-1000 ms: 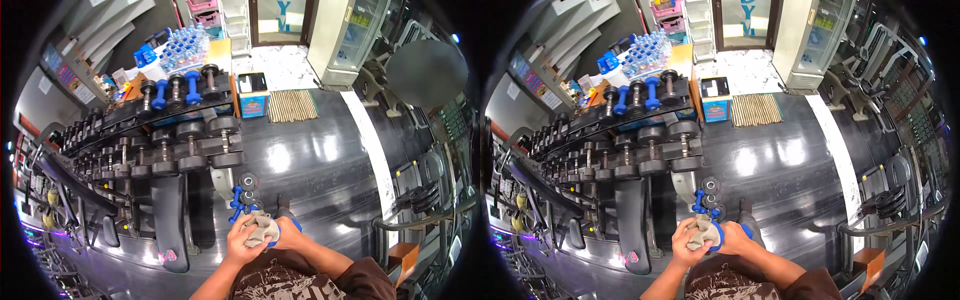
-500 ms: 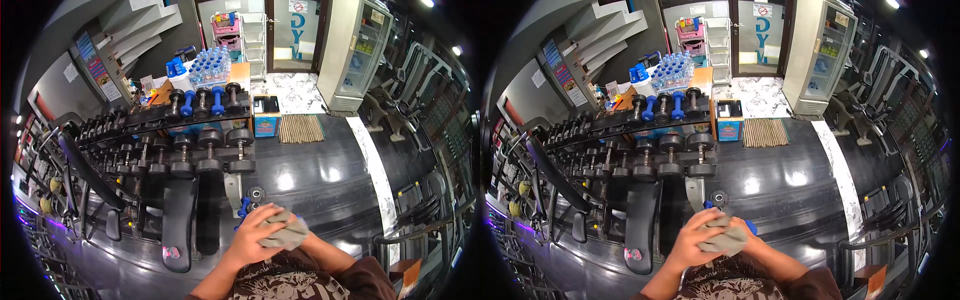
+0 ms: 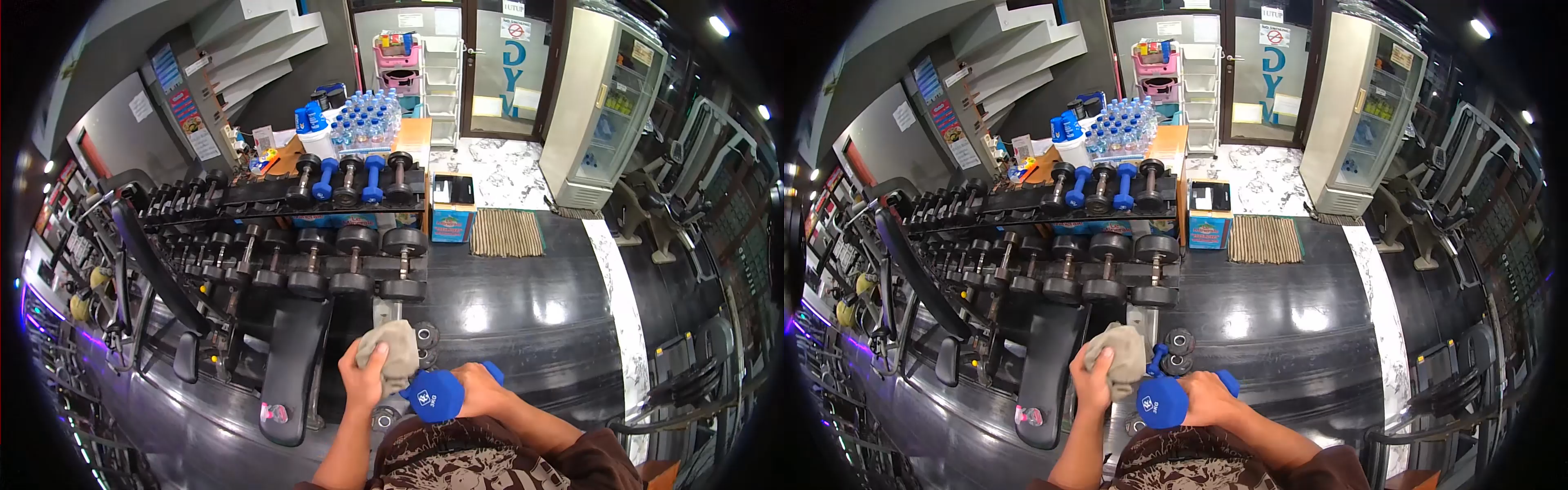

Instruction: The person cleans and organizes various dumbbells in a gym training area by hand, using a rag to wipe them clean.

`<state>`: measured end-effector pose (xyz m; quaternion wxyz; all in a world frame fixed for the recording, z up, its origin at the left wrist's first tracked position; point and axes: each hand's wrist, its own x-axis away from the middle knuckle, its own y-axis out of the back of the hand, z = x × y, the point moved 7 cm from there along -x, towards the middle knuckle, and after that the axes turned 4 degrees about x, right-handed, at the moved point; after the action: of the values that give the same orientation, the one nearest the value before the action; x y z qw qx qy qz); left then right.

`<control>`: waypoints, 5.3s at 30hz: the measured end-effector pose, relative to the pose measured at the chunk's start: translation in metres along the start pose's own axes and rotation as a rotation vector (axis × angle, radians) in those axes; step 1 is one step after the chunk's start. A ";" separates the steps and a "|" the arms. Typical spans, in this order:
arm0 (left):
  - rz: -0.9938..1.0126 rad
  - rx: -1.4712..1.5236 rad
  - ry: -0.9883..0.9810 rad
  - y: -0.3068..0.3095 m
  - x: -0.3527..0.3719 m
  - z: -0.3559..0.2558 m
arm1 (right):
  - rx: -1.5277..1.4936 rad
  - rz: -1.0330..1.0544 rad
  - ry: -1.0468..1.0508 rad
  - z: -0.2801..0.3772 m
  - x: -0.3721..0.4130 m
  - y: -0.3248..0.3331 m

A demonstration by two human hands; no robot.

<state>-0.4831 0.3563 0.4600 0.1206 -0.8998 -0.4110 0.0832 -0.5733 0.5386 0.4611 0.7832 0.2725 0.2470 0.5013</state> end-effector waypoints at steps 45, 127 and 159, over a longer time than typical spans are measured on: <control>0.386 0.537 0.843 0.234 0.228 -0.028 | -0.833 -0.219 0.463 0.335 0.035 -0.145; 0.013 0.683 1.144 0.211 -0.096 0.069 | -0.621 -0.015 0.036 0.006 -0.270 -0.134; 0.371 0.558 1.020 0.307 -0.273 0.067 | -1.451 -0.442 0.058 0.095 -0.419 -0.181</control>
<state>-0.4564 -0.0356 0.3219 0.5170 -0.8172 -0.1008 -0.2340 -0.5497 0.0732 0.4557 0.8415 -0.3803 -0.0754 0.3763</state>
